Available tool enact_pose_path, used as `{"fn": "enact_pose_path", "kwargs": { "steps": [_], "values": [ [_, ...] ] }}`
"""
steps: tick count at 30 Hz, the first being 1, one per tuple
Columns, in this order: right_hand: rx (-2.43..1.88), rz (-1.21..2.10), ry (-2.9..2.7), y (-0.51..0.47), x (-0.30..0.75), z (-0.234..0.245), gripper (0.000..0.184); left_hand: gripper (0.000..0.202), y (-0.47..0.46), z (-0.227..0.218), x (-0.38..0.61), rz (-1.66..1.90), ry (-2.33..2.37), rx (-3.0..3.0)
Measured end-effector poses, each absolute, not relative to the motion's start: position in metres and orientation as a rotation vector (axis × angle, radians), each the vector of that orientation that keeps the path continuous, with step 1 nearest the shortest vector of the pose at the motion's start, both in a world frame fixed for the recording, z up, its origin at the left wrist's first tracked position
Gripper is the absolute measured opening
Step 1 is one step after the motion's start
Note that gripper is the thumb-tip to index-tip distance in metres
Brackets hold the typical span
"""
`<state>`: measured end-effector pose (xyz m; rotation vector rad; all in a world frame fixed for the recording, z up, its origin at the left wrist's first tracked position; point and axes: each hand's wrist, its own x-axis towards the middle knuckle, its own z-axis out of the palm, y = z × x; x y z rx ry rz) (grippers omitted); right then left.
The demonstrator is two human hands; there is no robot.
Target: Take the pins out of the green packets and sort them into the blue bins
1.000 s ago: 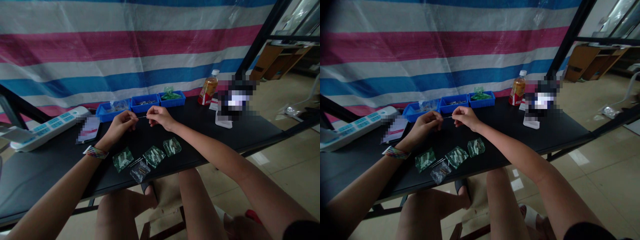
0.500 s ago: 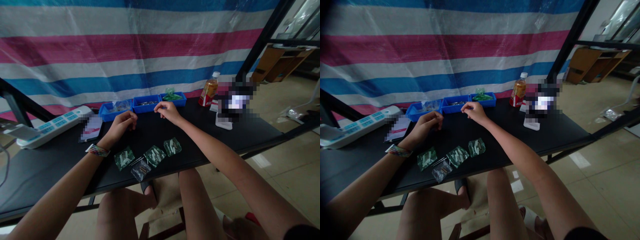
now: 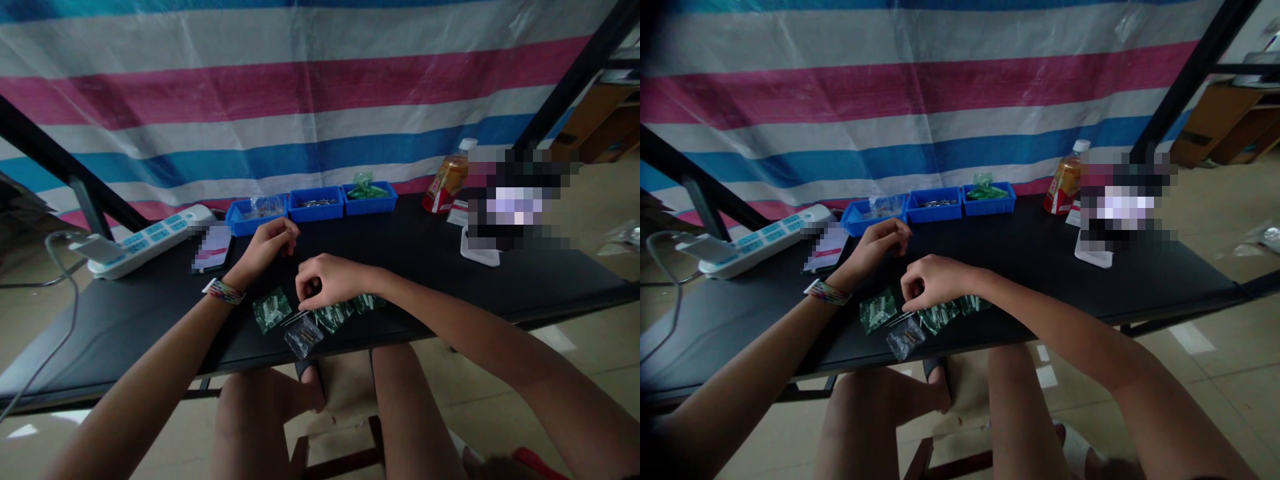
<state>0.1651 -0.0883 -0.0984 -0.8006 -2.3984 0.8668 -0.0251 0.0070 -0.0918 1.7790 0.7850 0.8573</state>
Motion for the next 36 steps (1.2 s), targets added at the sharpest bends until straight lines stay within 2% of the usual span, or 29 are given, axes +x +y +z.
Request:
{"fn": "enact_pose_path", "kwargs": {
  "steps": [8,13,20,28,36],
  "values": [
    [-0.814,0.910,-2.378,-0.082,0.164,-0.104,0.011,0.018,0.007,-0.093,-0.024,0.832,0.777,1.780],
    [-0.857,1.025,-2.095,-0.060,0.183,-0.104,0.005,0.022,0.008,-0.095,-0.024,0.755,0.799,1.826],
    [-0.955,1.084,-1.512,-0.035,0.200,-0.118,0.016,0.044,0.011,-0.094,-0.023,0.614,0.844,1.890],
    [-0.978,0.996,-1.462,-0.034,0.194,-0.124,0.015,0.034,0.006,-0.091,-0.023,0.641,0.887,1.796],
    [-0.980,1.207,-1.278,-0.035,0.193,-0.120,0.017,0.037,0.005,-0.091,-0.022,0.698,0.858,1.801]
  ]
}}
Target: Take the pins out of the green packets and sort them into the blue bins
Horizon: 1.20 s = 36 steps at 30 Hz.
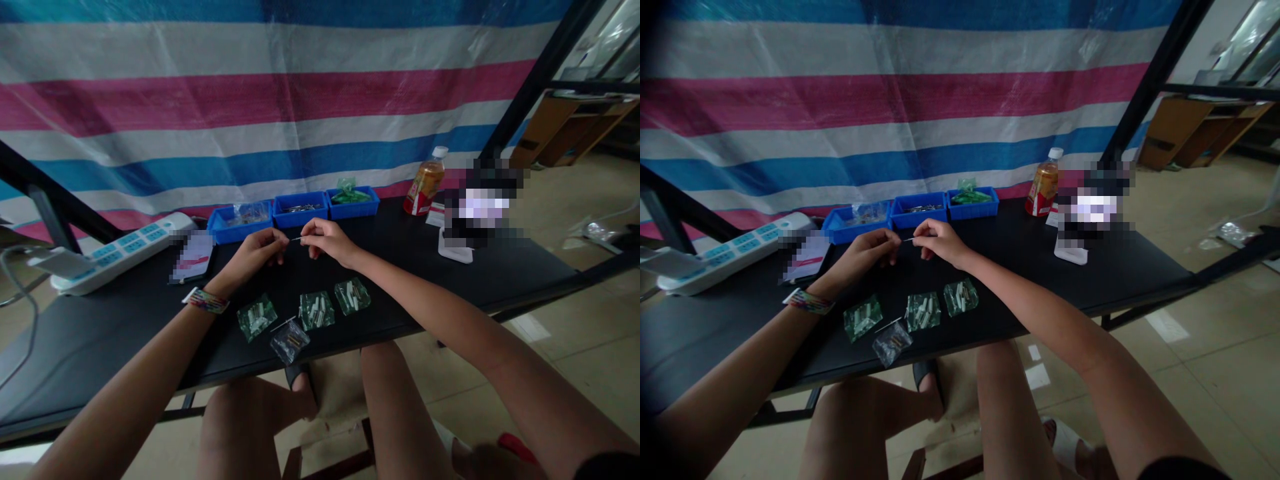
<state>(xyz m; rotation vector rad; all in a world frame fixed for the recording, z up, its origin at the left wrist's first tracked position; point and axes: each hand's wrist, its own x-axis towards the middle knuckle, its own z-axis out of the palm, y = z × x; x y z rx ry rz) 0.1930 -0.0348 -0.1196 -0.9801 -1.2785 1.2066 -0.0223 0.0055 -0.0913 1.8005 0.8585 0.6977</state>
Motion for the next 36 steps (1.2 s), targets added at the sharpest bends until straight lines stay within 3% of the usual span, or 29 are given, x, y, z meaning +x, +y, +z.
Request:
{"fn": "enact_pose_path", "kwargs": {
  "steps": [7,16,26,32,36],
  "values": [
    [-0.950,1.327,-1.147,-0.034,0.194,-0.120,0.016,0.037,0.006,-0.092,-0.022,0.777,0.838,1.815],
    [-0.884,1.114,-1.239,-0.029,0.191,-0.125,0.017,0.042,0.007,-0.092,-0.023,0.717,0.859,1.726],
    [-0.912,1.155,-1.241,-0.024,0.189,-0.126,0.020,0.039,0.011,-0.097,-0.024,0.768,0.894,1.738],
    [-0.998,0.948,-1.191,-0.010,0.211,-0.107,0.026,0.030,0.017,-0.099,-0.026,0.800,0.877,1.622],
    [-1.176,0.601,-1.413,-0.019,0.218,-0.108,0.026,0.029,0.018,-0.099,-0.025,0.806,0.874,1.645]
  ]
}}
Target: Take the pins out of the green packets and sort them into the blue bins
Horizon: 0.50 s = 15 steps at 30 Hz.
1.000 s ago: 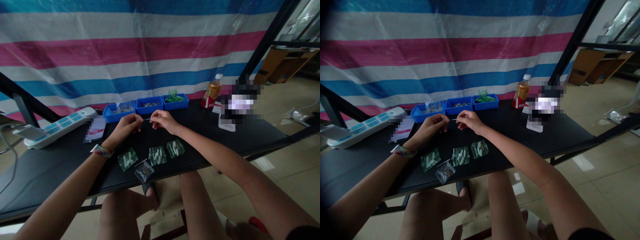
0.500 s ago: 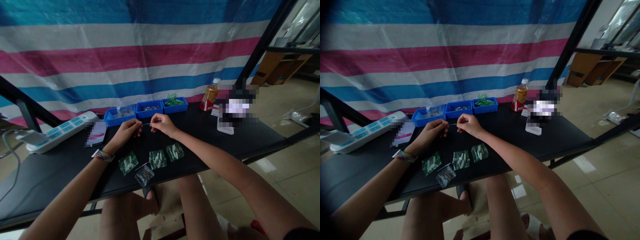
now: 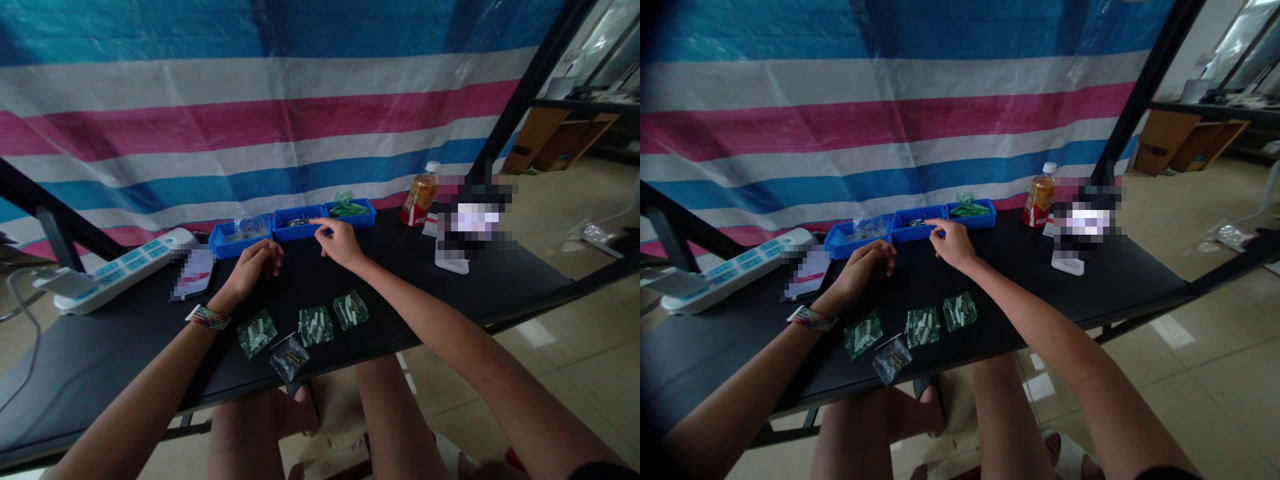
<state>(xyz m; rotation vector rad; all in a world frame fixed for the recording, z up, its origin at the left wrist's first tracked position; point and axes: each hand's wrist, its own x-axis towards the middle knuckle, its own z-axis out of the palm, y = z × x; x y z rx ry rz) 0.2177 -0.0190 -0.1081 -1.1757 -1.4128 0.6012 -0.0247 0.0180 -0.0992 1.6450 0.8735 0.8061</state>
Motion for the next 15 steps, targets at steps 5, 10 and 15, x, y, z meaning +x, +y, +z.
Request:
{"fn": "enact_pose_path", "kwargs": {
  "steps": [5,10,15],
  "values": [
    [-1.125,0.644,-1.670,-0.035,0.206,-0.111,0.016,0.029,0.013,-0.097,-0.022,0.765,0.878,1.704],
    [-0.821,0.742,-2.109,-0.061,0.186,-0.101,0.010,0.026,0.011,-0.098,-0.023,0.794,0.871,1.761],
    [-0.568,0.604,-2.499,-0.092,0.167,-0.088,0.012,0.025,0.009,-0.100,-0.022,0.779,0.880,1.784]
  ]
}}
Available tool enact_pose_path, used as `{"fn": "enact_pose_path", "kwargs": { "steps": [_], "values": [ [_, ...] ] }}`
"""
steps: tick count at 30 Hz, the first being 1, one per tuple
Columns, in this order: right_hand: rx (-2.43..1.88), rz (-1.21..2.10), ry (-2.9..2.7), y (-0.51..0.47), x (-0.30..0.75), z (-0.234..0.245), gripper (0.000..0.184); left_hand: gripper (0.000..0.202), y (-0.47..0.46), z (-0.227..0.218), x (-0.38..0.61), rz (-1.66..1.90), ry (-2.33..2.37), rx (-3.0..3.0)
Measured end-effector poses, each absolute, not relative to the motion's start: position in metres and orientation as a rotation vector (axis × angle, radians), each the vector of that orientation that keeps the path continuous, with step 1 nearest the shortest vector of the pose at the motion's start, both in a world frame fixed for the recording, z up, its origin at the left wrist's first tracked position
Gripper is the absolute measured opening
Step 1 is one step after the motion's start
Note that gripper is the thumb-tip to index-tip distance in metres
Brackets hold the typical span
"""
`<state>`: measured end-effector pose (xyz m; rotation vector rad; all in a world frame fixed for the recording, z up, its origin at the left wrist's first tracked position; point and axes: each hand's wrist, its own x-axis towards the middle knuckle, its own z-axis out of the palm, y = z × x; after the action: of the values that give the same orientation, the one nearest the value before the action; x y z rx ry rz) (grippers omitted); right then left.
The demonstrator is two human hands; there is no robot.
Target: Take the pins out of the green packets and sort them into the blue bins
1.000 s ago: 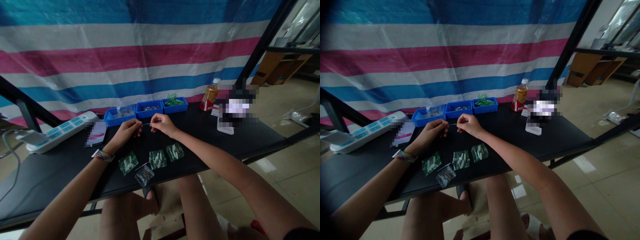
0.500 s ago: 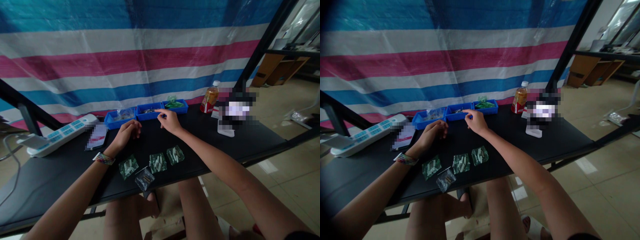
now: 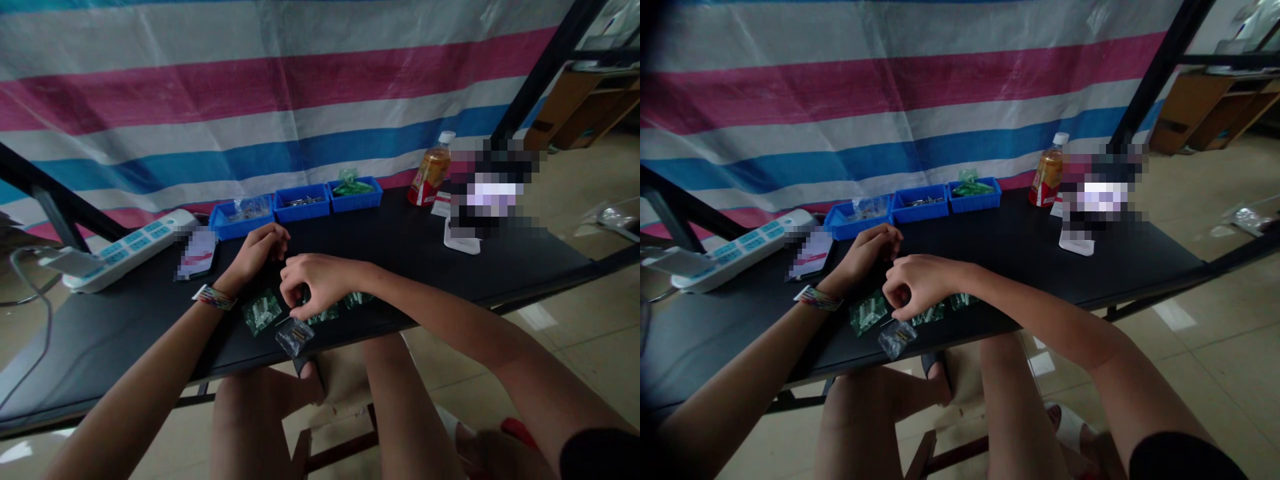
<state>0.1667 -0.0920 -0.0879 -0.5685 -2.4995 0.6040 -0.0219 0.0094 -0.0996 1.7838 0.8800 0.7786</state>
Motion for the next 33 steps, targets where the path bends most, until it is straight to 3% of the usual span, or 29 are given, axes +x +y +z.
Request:
{"fn": "enact_pose_path", "kwargs": {
  "steps": [8,16,20,33],
  "values": [
    [-0.692,0.525,-2.578,-0.089,0.164,-0.091,0.014,0.025,0.008,-0.096,-0.019,0.758,0.917,1.807],
    [-0.802,1.044,-1.970,-0.049,0.189,-0.104,0.006,0.035,0.015,-0.097,-0.020,0.666,0.911,1.814],
    [-0.877,0.971,-1.743,-0.038,0.191,-0.112,0.010,0.042,0.014,-0.094,-0.020,0.602,0.925,1.802],
    [-1.033,0.758,-1.549,-0.038,0.193,-0.113,0.008,0.029,0.015,-0.097,-0.024,0.669,0.938,1.665]
  ]
}}
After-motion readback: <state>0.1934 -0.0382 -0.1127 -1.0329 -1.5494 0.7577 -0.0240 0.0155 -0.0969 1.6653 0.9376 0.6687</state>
